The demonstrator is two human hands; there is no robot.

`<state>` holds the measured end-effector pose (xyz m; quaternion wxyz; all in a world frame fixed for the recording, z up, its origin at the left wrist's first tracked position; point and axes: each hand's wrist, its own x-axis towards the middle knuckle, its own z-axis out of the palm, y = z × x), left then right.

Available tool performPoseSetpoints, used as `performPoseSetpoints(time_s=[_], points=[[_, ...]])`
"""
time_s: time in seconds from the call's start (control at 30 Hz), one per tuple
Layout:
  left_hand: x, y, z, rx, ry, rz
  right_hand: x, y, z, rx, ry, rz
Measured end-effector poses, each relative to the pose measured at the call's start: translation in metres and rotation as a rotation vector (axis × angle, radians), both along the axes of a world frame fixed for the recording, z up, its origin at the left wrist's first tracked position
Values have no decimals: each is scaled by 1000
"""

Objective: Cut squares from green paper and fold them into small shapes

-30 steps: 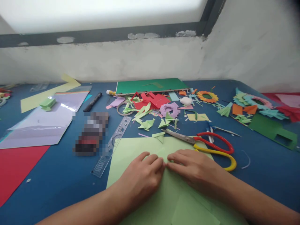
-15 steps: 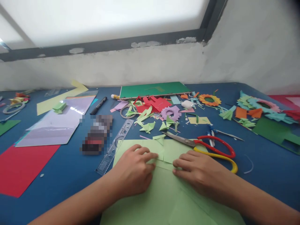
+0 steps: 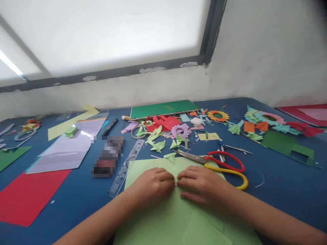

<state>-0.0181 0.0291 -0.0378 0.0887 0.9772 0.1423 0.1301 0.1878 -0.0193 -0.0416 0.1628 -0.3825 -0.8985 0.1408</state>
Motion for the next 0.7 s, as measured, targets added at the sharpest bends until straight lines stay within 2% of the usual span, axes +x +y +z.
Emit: performPoseSetpoints(time_s=[0.1,0.2,0.4,0.5,0.7], points=[[3,-4,1,29,43,26,-2,1,-5,71,20,-36],[4,-10,0,-32,29,97,-3,1,-7,93,47,-49],[3,-16,-3,-297,-11,343,-5,2,-3,-101,130,-118],[3,-14,-3,-370,-29,388,-9,4,-4,-161,157,-177],[5,-12,-6,-415,-51,430,-15,8,-6,-192,142,-254]])
